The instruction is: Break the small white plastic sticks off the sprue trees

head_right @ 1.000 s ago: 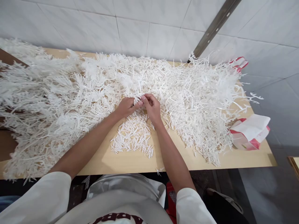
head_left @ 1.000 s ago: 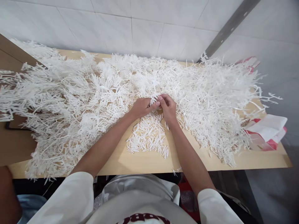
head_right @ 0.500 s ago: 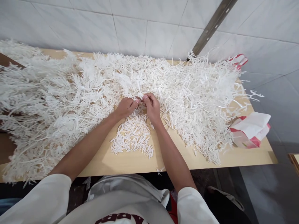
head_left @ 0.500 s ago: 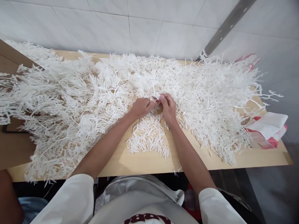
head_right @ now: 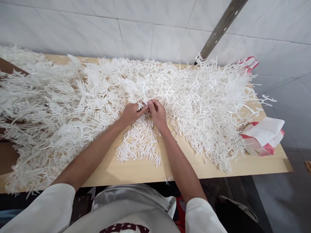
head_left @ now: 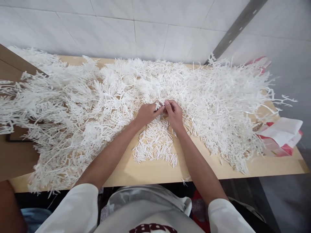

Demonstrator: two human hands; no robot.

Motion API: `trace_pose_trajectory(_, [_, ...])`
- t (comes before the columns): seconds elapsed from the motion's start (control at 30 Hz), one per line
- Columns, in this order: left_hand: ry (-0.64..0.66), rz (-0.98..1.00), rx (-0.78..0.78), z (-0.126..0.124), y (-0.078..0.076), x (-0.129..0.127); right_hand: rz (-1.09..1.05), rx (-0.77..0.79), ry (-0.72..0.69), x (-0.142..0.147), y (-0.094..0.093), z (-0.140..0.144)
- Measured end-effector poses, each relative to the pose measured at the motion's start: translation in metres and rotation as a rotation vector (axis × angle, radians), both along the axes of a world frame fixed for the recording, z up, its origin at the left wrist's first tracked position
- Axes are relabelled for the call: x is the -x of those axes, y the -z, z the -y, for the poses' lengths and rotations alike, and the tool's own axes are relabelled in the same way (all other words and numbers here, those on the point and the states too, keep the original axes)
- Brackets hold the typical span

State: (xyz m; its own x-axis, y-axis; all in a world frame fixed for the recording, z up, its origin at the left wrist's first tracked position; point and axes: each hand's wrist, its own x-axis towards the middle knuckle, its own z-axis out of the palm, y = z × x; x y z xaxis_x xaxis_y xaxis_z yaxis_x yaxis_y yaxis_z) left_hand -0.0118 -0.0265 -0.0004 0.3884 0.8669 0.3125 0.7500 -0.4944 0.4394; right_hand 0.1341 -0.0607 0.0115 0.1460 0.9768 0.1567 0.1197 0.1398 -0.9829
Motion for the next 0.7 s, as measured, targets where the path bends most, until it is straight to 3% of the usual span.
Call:
trace_pose_trajectory(0.3, [0.081,0.006,-0.004,0.0010,0.0014,0.0000,-0.015,-0.029,0.066,0.0033,-0.0010,0.0033])
trace_pose_trajectory(0.53, [0.062,0.042,0.006,-0.0001,0.0000,0.0020,-0.043,0.004,-0.004,0.0006,-0.0036,0.0023])
trace_pose_trajectory(0.7, [0.142,0.007,-0.020,0.0030,-0.0026,0.0008,-0.042,-0.015,0.079,-0.0005,0.0002,0.0041])
